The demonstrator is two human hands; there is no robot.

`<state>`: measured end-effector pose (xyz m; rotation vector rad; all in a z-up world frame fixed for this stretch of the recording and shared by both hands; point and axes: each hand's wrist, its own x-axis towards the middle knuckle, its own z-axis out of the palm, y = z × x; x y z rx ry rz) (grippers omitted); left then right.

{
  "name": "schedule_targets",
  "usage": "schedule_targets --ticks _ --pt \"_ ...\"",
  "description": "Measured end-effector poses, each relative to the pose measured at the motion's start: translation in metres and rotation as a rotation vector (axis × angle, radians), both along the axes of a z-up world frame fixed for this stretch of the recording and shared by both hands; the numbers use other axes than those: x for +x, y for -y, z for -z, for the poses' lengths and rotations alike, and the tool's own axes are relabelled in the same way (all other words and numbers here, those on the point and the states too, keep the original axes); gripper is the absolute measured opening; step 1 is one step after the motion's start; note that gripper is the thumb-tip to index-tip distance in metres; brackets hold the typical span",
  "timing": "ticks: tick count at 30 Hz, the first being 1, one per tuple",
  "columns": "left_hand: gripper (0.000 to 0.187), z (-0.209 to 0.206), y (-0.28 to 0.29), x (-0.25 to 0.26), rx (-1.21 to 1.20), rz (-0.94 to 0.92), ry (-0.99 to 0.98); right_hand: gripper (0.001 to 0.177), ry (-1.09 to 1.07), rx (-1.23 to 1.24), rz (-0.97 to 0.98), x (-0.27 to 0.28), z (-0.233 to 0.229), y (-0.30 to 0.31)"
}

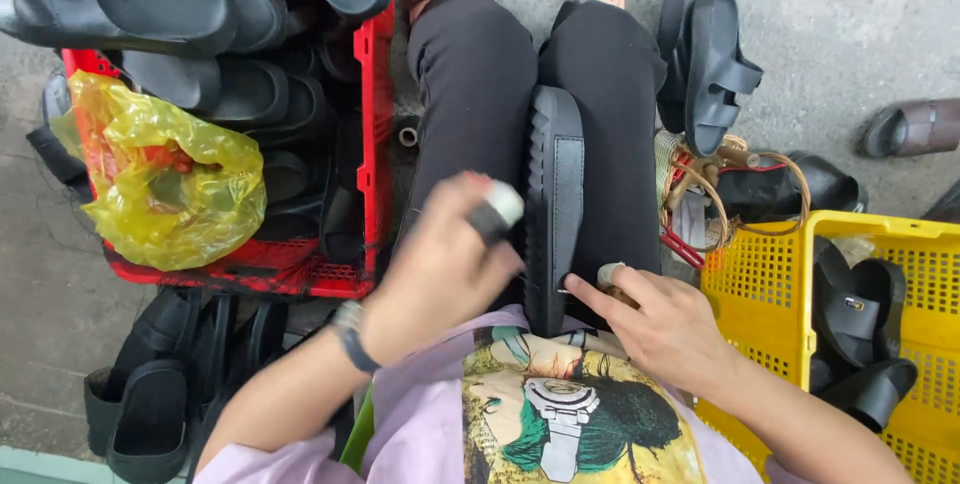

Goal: Hand-sewing the sole of a black sandal using a needle and thread while sitting on the ground.

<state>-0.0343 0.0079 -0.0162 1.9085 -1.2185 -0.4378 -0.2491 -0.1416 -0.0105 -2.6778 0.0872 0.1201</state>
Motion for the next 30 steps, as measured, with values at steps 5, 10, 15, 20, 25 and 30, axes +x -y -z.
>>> schedule_targets --ticks 5,10,15,20,25,30 --pt "0.065 0.028 -0.020 -0.045 0.078 0.198 -0.316 0.048 -0.047 -0.182 -0.065 0.009 -0.011 -0.001" --pt "0.067 0.042 -0.014 -0.055 -0.044 0.145 -0.289 0.047 -0.038 -0.237 -0.092 0.008 0.005 -0.018" --pt "0.052 0.026 -0.014 -0.044 0.015 0.149 -0.134 0.027 -0.018 0.038 0.086 0.006 0.016 -0.023" --pt "0.019 0.003 -0.030 -0.032 0.022 0.225 -1.517 0.033 -0.030 0.250 0.195 -0.002 0.017 -0.019" --pt "0.020 0.036 -0.024 -0.058 0.118 0.028 -1.154 0.032 0.077 0.148 0.202 0.002 0.008 -0.018" --pt "0.025 0.018 -0.005 -0.055 0.145 -0.069 -0.791 0.051 -0.181 -0.355 -0.003 -0.015 -0.013 0.012"
